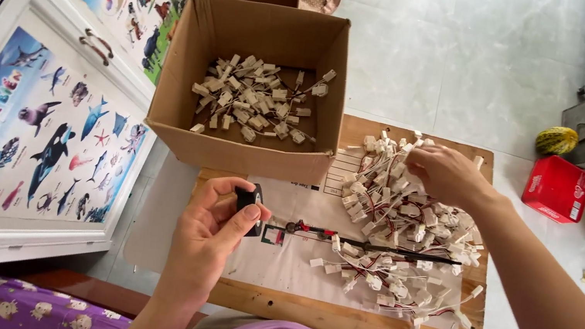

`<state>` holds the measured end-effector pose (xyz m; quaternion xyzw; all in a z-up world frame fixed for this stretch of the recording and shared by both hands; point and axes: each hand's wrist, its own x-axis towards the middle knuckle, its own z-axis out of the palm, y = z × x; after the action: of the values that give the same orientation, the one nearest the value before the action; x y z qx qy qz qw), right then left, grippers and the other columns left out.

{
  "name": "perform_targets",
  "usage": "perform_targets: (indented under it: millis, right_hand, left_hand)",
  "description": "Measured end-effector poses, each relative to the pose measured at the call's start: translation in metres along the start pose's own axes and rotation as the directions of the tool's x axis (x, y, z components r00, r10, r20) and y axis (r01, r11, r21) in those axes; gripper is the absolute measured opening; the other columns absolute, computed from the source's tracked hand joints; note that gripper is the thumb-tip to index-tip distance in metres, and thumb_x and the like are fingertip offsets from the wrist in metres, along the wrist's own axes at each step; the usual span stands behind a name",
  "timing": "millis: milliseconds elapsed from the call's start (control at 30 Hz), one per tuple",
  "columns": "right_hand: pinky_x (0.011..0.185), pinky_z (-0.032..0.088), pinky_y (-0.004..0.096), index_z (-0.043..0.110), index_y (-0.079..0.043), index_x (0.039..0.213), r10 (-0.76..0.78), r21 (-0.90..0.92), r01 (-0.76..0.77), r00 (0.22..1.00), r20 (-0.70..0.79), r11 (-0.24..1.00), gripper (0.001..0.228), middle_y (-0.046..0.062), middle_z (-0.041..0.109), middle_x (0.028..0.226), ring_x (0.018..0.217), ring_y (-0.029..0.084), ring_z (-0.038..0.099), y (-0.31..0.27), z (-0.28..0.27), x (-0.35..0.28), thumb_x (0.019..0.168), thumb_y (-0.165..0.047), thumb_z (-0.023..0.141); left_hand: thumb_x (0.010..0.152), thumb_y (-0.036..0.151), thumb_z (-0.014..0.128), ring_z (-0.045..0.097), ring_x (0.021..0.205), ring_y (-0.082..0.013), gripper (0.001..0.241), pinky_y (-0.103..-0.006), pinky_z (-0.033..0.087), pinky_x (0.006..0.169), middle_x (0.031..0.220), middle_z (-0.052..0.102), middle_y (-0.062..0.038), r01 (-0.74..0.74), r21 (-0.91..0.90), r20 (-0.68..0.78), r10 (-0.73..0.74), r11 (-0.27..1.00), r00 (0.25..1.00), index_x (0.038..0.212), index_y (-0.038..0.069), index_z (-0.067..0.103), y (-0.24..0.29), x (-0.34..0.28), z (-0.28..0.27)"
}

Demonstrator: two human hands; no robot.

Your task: Taping electrical wire connectors together to assemble harnesses.

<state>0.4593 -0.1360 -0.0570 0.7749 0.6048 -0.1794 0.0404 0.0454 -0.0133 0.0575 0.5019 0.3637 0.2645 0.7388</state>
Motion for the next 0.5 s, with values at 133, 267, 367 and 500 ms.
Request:
perform_targets:
  millis: [133, 267, 367, 500]
  right_hand:
    - [0.092, 0.059, 0.036, 0.066, -0.016, 0.128, 0.054, 0.164, -0.053, 0.999, 0.002, 0.985, 0.032, 0.005, 0.071, 0.116, 0.101, 0.022, 0.071, 0.007, 0.017, 0.0, 0.099, -0.019, 0.054]
    - [0.089, 0.058, 0.038, 0.072, -0.021, 0.123, -0.016, 0.097, 0.021, 0.998, -0.055, 0.995, 0.03, 0.005, 0.069, 0.12, 0.103, 0.024, 0.068, -0.011, -0.005, 0.0, 0.097, -0.021, 0.055]
    - [0.09, 0.058, 0.038, 0.074, -0.02, 0.114, -0.08, -0.022, 0.078, 0.992, -0.098, 0.997, 0.024, 0.005, 0.067, 0.124, 0.105, 0.024, 0.067, 0.001, 0.0, -0.001, 0.099, -0.028, 0.057]
    - [0.089, 0.058, 0.04, 0.068, -0.018, 0.122, -0.056, 0.048, 0.063, 0.989, -0.137, 0.997, 0.027, 0.005, 0.064, 0.132, 0.104, 0.025, 0.067, -0.006, -0.01, -0.007, 0.102, -0.028, 0.053]
  left_hand:
    - [0.095, 0.012, 0.069, 0.059, 0.076, -0.0016, 0.024, -0.0183, 0.039, 0.06, 0.094, 0.076, -0.007, 0.076, -0.042, -0.007, -0.076, 0.996, 0.997, 0.118, 0.009, 0.062, -0.005, 0.002, 0.004]
    - [0.094, 0.013, 0.07, 0.043, 0.061, -0.0011, 0.025, -0.0187, 0.032, 0.051, 0.092, 0.077, -0.006, 0.099, -0.045, 0.039, -0.098, 0.994, 0.994, 0.118, 0.01, 0.063, -0.007, 0.001, 0.013]
    - [0.095, 0.014, 0.069, 0.05, 0.067, -0.0006, 0.024, -0.0186, 0.035, 0.052, 0.092, 0.076, -0.006, 0.073, -0.015, 0.031, -0.072, 0.997, 0.997, 0.117, 0.01, 0.063, 0.001, -0.001, 0.013]
    - [0.096, 0.015, 0.069, 0.053, 0.07, -0.0008, 0.023, -0.0182, 0.037, 0.056, 0.093, 0.075, -0.006, 0.081, -0.024, -0.006, -0.081, 0.996, 0.997, 0.118, 0.009, 0.062, -0.003, -0.003, 0.004]
